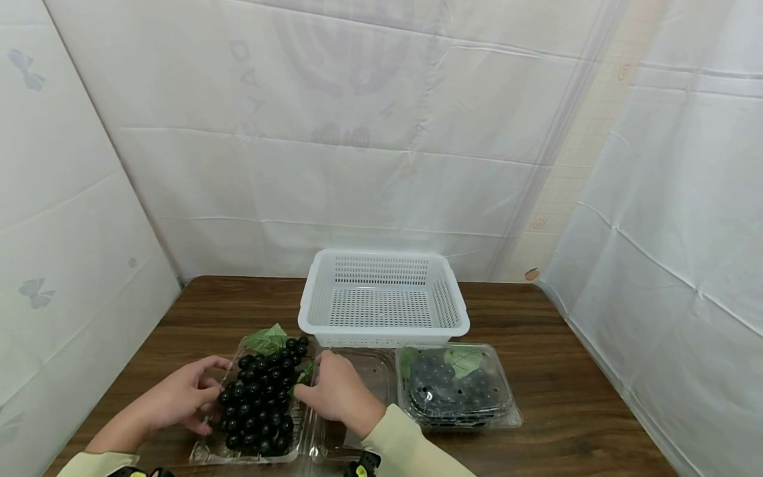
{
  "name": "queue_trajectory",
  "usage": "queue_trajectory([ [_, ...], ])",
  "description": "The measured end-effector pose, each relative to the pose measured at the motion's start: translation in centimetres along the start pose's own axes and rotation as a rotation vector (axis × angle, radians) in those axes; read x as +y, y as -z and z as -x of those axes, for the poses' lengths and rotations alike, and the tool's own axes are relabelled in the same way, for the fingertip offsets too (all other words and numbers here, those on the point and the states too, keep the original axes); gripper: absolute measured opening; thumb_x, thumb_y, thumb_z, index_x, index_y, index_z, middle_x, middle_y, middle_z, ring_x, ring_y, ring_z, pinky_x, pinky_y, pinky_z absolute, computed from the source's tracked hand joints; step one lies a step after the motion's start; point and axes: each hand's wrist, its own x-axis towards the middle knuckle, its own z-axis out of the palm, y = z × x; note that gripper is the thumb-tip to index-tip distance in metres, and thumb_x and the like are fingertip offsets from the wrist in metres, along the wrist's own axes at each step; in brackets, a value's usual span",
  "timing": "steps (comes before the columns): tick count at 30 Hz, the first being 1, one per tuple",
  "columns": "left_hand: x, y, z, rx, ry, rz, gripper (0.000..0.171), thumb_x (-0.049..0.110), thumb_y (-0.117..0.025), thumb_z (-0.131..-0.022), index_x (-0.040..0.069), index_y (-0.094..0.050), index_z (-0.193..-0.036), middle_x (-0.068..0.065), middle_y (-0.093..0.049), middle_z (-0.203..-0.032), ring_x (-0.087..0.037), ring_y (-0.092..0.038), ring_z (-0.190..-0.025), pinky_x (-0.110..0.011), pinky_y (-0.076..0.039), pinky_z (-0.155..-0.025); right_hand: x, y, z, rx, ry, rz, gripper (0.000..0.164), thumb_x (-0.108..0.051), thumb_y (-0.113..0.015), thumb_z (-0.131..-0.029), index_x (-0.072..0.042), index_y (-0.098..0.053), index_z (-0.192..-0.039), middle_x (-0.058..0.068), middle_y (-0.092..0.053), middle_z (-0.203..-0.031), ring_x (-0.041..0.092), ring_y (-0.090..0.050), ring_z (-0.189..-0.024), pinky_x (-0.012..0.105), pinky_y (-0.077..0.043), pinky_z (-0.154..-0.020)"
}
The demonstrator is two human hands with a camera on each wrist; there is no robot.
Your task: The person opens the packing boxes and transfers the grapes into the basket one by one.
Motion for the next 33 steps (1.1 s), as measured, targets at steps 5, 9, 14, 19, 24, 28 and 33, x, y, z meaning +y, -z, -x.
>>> queue_trajectory([
  [5,0.0,0.1,0.0,-0.01,0.001,0.006,0.053,0.005,-0.051,-0.104,-0.009,-0.028,-0.149,-0.012,-0.069,-0.097,-0.028,-0.069,-0.081,-0.049,-0.064,-0.064,-0.9,0.3,0.0,-0.083,-0.047,-0.152,0.057,-0.031,-0.072,-0.095,0.002,-0.057,-0.138,0.001,-0.064,-0.058,0.016,-0.057,-0.05,0.031,-0.047,-0.055],
  [9,0.0,0.1,0.0,-0.019,-0.011,0.009,0.052,0.005,-0.052,-0.104,-0.009,-0.029,-0.149,-0.012,-0.069,-0.095,-0.028,-0.069,-0.081,-0.049,-0.064,-0.064,-1.8,0.9,-0.2,-0.137,-0.11,-0.206,0.054,-0.037,-0.073,-0.094,0.001,-0.062,-0.131,0.008,-0.075,-0.073,0.018,-0.073,-0.072,0.038,-0.057,-0.072],
  [14,-0.1,0.1,0.1,-0.025,-0.032,0.015,0.052,0.004,-0.05,-0.103,-0.01,-0.028,-0.148,-0.012,-0.069,-0.093,-0.028,-0.069,-0.078,-0.05,-0.064,-0.064,-2.9,1.2,-0.4,-0.177,-0.137,-0.264,0.052,-0.038,-0.074,-0.093,-0.019,-0.043,-0.056,-0.002,-0.047,-0.047,0.013,-0.054,-0.048,0.031,-0.038,-0.052],
  [19,-0.2,0.1,0.1,-0.029,-0.032,0.02,0.052,0.005,-0.05,-0.103,-0.01,-0.027,-0.148,-0.012,-0.069,-0.092,-0.028,-0.069,-0.078,-0.05,-0.064,-0.064,-3.5,1.3,-0.7,-0.203,-0.175,-0.361,0.065,-0.035,-0.075,-0.093,-0.024,-0.026,-0.052,-0.005,-0.025,-0.045,0.014,-0.047,-0.043,0.031,-0.054,-0.061],
  [24,-0.1,0.3,0.0,-0.028,-0.021,0.013,0.052,0.005,-0.051,-0.104,-0.01,-0.029,-0.148,-0.012,-0.069,-0.094,-0.029,-0.07,-0.081,-0.049,-0.064,-0.064,-4.1,0.9,-1.3,-0.222,-0.276,-0.536,0.045,-0.032,-0.078,-0.091,0.005,-0.063,-0.112,0.013,-0.065,-0.114,0.032,-0.07,-0.077,0.05,-0.061,-0.088],
  [28,-0.1,0.3,0.1,-0.029,-0.023,0.011,0.052,0.005,-0.052,-0.104,-0.011,-0.029,-0.148,-0.012,-0.069,-0.094,-0.03,-0.071,-0.081,-0.049,-0.064,-0.064,-4.4,0.1,-1.6,-0.233,-0.344,-0.673,0.093,-0.025,-0.078,-0.09,0.002,-0.024,-0.16,0.026,-0.03,-0.162,0.064,-0.052,-0.121,0.062,-0.054,-0.098],
  [33,-0.2,0.2,0.1,-0.022,-0.018,0.016,0.052,0.006,-0.053,-0.104,-0.01,-0.029,-0.148,-0.012,-0.067,-0.09,-0.03,-0.071,-0.081,-0.049,-0.064,-0.064,-4.3,-0.6,-2.0,-0.256,-0.394,-0.776,0.095,-0.023,-0.077,-0.091,0.002,-0.018,-0.161,0.029,-0.025,-0.163,0.074,-0.038,-0.127,0.069,-0.046,-0.104],
])
